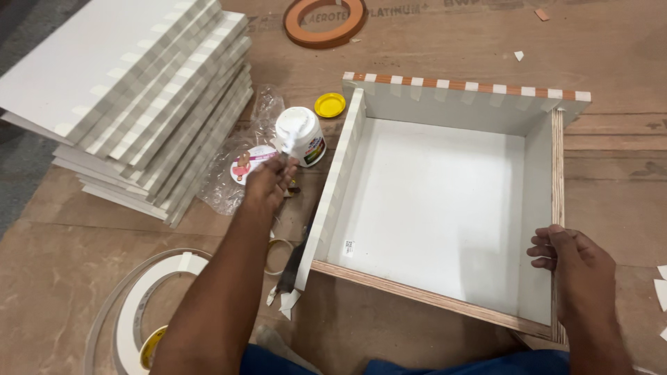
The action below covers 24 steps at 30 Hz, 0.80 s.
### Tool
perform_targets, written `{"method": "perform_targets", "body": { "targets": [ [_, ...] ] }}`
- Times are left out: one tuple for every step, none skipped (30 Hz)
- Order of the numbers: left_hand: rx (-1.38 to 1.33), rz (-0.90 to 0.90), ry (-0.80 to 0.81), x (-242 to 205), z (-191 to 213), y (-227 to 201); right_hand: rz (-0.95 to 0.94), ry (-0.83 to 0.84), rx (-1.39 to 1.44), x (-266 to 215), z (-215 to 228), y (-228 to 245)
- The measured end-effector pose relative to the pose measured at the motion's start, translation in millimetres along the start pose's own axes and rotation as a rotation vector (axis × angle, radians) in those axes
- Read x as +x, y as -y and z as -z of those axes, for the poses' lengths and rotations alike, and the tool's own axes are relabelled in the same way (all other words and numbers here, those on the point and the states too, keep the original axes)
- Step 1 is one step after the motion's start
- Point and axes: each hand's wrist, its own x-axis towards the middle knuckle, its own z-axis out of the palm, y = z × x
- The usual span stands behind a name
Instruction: The person applies glue to the edge of a wooden drawer frame and attaches a white plastic strip. They then use a roll of yellow tape to secure the strip in place along the edge.
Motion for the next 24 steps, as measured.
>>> {"method": "perform_targets", "body": {
  "targets": [
    [-0.009,0.039,0.021,2,5,3,-0.006,0.002,0.003,0,0,0],
    [-0.034,0.068,0.053,5,9,4,-0.009,0.0,0.005,0,1,1],
    [-0.059,0.097,0.084,5,14,4,-0.002,0.012,0.032,1,3,0],
    [-0.083,0.128,0.115,3,17,3,0.003,0.024,0.06,1,4,-2],
    [-0.087,0.098,0.132,-2,17,3,0.009,0.036,0.087,1,4,-3],
    [-0.091,0.07,0.149,-10,15,2,0.012,0.03,0.095,1,5,-3],
    [-0.095,0.042,0.167,-19,10,1,0.016,0.024,0.104,1,7,-3],
    [-0.057,0.047,0.191,-31,2,-2,0.02,0.015,0.112,1,9,-2],
    [-0.019,0.051,0.214,-46,-7,-6,0.028,0.003,0.139,1,10,-1],
    [0.02,0.062,0.244,-62,-21,-6,0.035,-0.018,0.163,1,14,1],
    [0.088,0.052,0.286,-79,-37,-5,0.043,-0.038,0.187,2,17,4],
    [0.16,0.043,0.337,-94,-57,-3,0.046,-0.054,0.23,4,20,7],
    [0.231,0.034,0.389,-109,-80,0,0.05,-0.069,0.273,10,23,11],
    [0.264,0.06,0.433,-125,-105,7,0.049,-0.092,0.306,13,31,15],
    [0.297,0.085,0.479,-138,-131,15,0.037,-0.116,0.312,17,37,19],
    [0.332,0.104,0.522,-149,-156,24,0.027,-0.136,0.321,24,38,21],
    [0.396,0.097,0.58,-159,-183,36,0.017,-0.156,0.331,29,41,23],
    [0.458,0.087,0.632,-167,-209,51,0.009,-0.158,0.335,33,44,24],
    [0.559,0.062,0.652,-170,-236,66,0.001,-0.16,0.338,38,47,24],
    [0.662,0.032,0.667,-168,-260,79,-0.008,-0.157,0.345,43,48,23],
    [0.791,-0.129,0.666,-165,-282,93,-0.023,-0.159,0.388,46,49,23],
    [0.915,-0.289,0.661,-161,-302,108,-0.041,-0.16,0.427,49,52,21],
    [1.034,-0.452,0.653,-155,-317,120,-0.059,-0.162,0.467,52,54,20],
    [1.079,-0.483,0.644,-145,-332,128,-0.065,-0.175,0.454,54,55,21]
  ]
}}
